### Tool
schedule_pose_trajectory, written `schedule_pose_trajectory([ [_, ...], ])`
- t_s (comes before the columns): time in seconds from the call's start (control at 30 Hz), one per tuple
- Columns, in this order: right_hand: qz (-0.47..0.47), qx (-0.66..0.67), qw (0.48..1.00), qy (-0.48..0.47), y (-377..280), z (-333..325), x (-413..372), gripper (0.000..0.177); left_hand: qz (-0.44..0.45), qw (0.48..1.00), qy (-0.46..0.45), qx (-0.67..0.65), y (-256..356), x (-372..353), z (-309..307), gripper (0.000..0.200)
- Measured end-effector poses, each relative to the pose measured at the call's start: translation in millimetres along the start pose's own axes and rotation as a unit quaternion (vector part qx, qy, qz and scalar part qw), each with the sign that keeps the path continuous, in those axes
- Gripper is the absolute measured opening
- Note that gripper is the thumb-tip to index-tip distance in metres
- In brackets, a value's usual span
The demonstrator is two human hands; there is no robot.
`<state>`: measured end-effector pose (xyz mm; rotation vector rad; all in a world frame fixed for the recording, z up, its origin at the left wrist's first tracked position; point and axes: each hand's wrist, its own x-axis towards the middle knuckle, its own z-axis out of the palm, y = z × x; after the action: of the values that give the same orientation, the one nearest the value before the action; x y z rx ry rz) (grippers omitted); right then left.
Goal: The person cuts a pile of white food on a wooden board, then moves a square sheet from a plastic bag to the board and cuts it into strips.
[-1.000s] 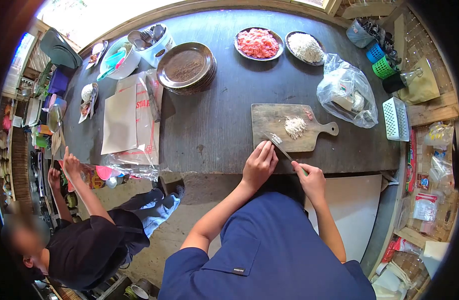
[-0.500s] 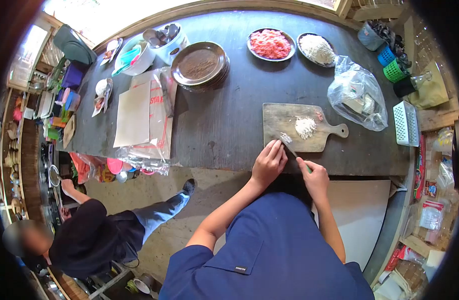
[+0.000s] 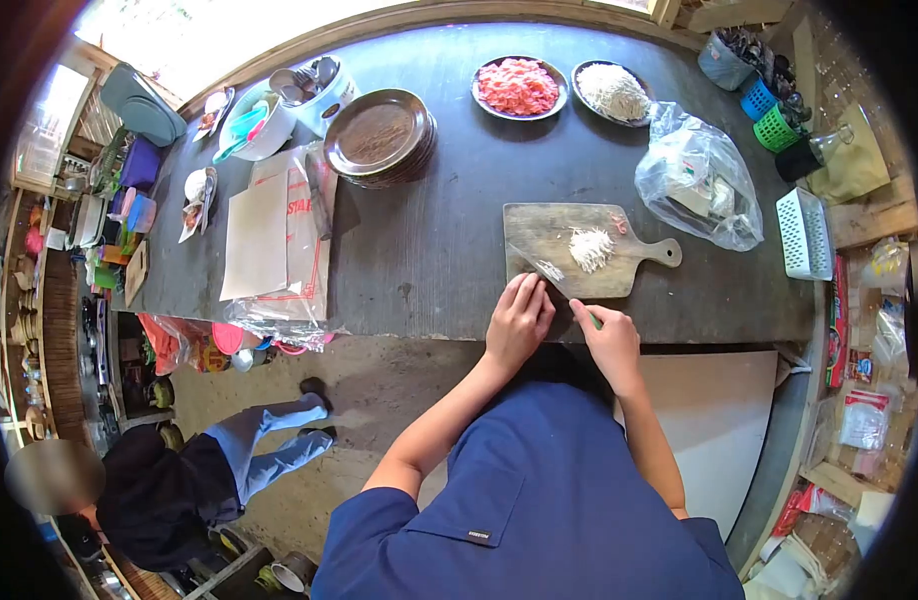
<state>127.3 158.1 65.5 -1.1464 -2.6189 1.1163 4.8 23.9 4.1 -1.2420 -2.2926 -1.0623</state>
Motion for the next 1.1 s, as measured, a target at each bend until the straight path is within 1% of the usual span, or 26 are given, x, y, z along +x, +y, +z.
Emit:
schedule_pose_trajectory([
  [0.2, -0.017, 0.005, 1.000, 0.011, 2, -14, -10, 0.053, -0.014, 1.000, 0.003, 0.006, 3, -1, 1, 0.024],
  [0.27, 0.018, -0.021, 0.999, -0.029, -5, -23, -13, 0.046, -0.015, 1.000, 0.001, 0.008, 2, -2, 1, 0.024],
  [0.3, 0.019, -0.018, 0.999, -0.031, -5, -22, -14, 0.046, -0.015, 1.000, 0.003, 0.012, 2, -3, 2, 0.024],
  [0.37, -0.011, 0.006, 1.000, 0.011, -4, -20, -16, 0.046, -0.014, 1.000, 0.000, 0.014, 4, -1, 1, 0.023],
  [0.4, -0.007, 0.008, 1.000, 0.011, -2, -19, -16, 0.046, -0.012, 1.000, 0.000, 0.022, 5, 1, 0, 0.023],
  [0.47, -0.049, 0.016, 0.998, 0.043, 1, -15, -15, 0.045, -0.006, 1.000, -0.001, 0.029, 5, 0, -1, 0.023],
  [0.5, -0.048, 0.018, 0.998, 0.046, 3, -15, -14, 0.045, -0.009, 1.000, 0.001, 0.027, 5, 0, 0, 0.023],
  [0.6, -0.033, 0.004, 0.999, 0.031, 3, -20, -12, 0.046, -0.007, 1.000, 0.004, 0.026, 4, 0, 2, 0.023],
  [0.67, 0.001, 0.024, 0.999, -0.023, -6, -32, -13, 0.047, -0.005, 1.000, 0.005, 0.029, 4, 0, 2, 0.023],
  [0.7, 0.001, 0.025, 0.999, -0.022, -5, -33, -13, 0.047, -0.005, 0.999, 0.005, 0.032, 3, 0, 2, 0.023],
  [0.77, -0.015, -0.024, 0.999, -0.017, 0, -34, -13, 0.048, -0.004, 0.999, 0.004, 0.033, 4, 0, 1, 0.022],
  [0.9, -0.023, -0.012, 1.000, -0.002, 4, -28, -13, 0.049, -0.006, 0.999, 0.004, 0.031, 4, 2, 1, 0.021],
  [0.97, -0.015, -0.038, 0.999, -0.027, -1, -35, -10, 0.054, -0.004, 1.000, 0.000, 0.029, 5, 1, 0, 0.021],
  [1.0, -0.012, -0.035, 0.999, -0.025, -3, -37, -7, 0.054, -0.007, 1.000, 0.001, 0.029, 4, 1, 0, 0.022],
  [1.07, -0.005, -0.064, 0.996, -0.067, -5, -42, -1, 0.055, -0.004, 1.000, 0.000, 0.025, 4, 1, 2, 0.022],
  [1.1, 0.000, -0.061, 0.996, -0.062, -6, -42, 3, 0.055, -0.004, 1.000, -0.003, 0.029, 3, 0, 2, 0.024],
])
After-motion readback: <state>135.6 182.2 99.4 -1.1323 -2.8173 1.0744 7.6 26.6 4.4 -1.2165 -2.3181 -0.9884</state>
